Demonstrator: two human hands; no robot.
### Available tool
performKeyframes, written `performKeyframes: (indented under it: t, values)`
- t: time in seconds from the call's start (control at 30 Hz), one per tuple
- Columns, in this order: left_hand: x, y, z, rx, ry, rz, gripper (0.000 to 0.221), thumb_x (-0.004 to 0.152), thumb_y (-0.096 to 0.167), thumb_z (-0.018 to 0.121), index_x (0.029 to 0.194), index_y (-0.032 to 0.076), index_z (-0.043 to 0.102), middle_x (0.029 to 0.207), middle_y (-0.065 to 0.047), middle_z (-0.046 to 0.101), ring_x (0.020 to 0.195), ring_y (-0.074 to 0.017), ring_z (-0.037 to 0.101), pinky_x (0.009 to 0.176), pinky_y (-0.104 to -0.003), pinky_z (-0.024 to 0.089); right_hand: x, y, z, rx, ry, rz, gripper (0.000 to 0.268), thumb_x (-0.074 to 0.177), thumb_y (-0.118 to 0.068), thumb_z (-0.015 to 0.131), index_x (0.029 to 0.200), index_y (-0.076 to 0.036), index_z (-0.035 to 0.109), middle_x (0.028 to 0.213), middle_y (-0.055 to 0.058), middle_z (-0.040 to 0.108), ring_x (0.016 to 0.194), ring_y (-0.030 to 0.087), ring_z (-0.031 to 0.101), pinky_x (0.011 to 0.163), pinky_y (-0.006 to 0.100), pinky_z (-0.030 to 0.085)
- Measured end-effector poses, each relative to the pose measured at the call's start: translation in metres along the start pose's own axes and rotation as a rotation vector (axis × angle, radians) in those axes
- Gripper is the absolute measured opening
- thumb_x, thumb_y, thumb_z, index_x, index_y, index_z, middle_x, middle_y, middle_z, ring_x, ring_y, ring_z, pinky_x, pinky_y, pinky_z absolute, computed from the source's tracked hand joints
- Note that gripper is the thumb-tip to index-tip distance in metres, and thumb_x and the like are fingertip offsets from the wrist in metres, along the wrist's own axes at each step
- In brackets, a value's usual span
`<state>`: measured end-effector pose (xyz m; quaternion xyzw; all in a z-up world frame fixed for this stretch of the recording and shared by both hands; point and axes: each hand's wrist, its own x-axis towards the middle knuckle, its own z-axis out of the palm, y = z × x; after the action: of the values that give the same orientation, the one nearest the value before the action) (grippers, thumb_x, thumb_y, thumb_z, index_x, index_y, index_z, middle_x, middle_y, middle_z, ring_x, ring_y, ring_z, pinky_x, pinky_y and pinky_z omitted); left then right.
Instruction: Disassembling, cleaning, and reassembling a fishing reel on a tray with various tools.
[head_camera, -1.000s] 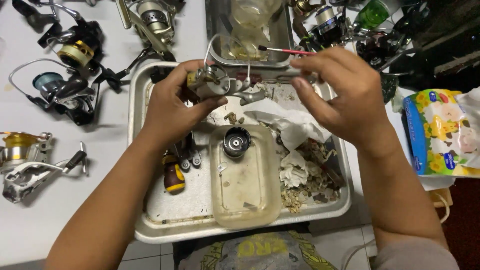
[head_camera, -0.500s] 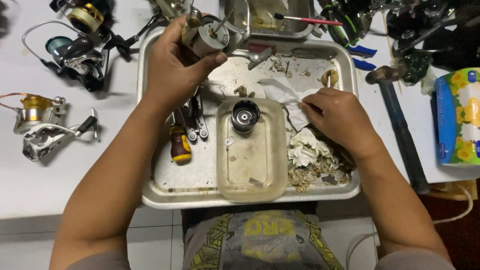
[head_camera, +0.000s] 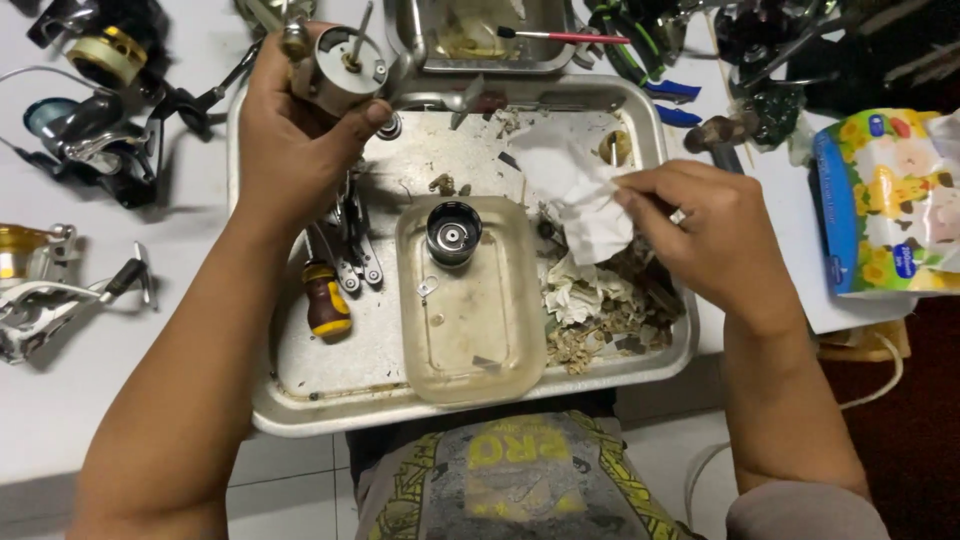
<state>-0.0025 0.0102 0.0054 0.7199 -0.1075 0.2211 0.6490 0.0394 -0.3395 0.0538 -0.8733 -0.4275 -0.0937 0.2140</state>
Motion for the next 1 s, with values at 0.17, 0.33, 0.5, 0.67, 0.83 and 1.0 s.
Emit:
performKeyframes:
  t: [0.17,0.33,0.5,0.67,0.83,1.0]
  values:
    - [-0.001,-0.003,-0.001,0.021,0.038,-0.077,0.057,0.095,0.029,0.079,0.134,0.007,0.043,0.118,-0.012,0.065,0.111,-0.0244,0.069,0.096,-0.032,0.059,-0.021,-0.005,0.004,0.095,-0.188,0.085,0.017,0.096,-0.017,0.071,0.099,-0.003,0.078,0.081,0.01,0.078,0.063,0.016,0.072,0.053,0.023,0.06]
    - [-0.002,0.0,-0.002,0.116,0.07,-0.186,0.064,0.092,0.043,0.076,0.137,0.01,0.047,0.107,-0.007,0.064,0.101,-0.0204,0.068,0.084,-0.029,0.058,-0.026,0.003,-0.009,0.058,-0.034,0.266,0.026,0.108,-0.015,0.057,0.122,0.0,0.074,0.079,0.009,0.076,0.062,0.016,0.073,0.052,0.026,0.06]
    - [-0.002,-0.016,-0.006,0.175,0.111,-0.271,0.054,0.087,0.052,0.075,0.112,0.011,0.049,0.099,-0.003,0.064,0.099,-0.0187,0.069,0.085,-0.031,0.056,-0.01,0.003,-0.003,0.034,-0.025,0.252,0.046,0.101,-0.011,0.063,0.146,-0.004,0.059,0.105,0.012,0.072,0.088,0.022,0.066,0.064,0.036,0.054]
    - [-0.001,-0.014,-0.006,0.148,0.157,-0.271,0.061,0.087,0.056,0.072,0.119,0.011,0.046,0.099,-0.002,0.061,0.101,-0.0188,0.067,0.083,-0.031,0.055,0.019,-0.011,0.009,0.096,-0.055,0.066,0.038,0.101,-0.005,0.062,0.138,0.002,0.063,0.113,0.018,0.073,0.076,0.022,0.055,0.073,0.039,0.047]
    - [-0.001,-0.011,-0.006,0.153,0.197,-0.257,0.074,0.083,0.066,0.067,0.128,0.012,0.047,0.103,-0.004,0.063,0.103,-0.0202,0.065,0.092,-0.033,0.053,0.05,-0.013,0.022,0.119,-0.124,-0.11,0.022,0.1,-0.01,0.066,0.117,0.001,0.075,0.103,0.013,0.079,0.085,0.023,0.074,0.075,0.036,0.061]
    - [0.003,-0.013,-0.003,-0.203,0.377,-0.325,0.077,0.084,0.055,0.071,0.137,0.01,0.037,0.112,-0.011,0.062,0.093,-0.0223,0.075,0.058,-0.025,0.058,0.074,-0.01,0.026,0.093,-0.14,-0.121,0.032,0.098,-0.001,0.065,0.13,0.002,0.067,0.115,0.016,0.071,0.103,0.03,0.066,0.09,0.044,0.053]
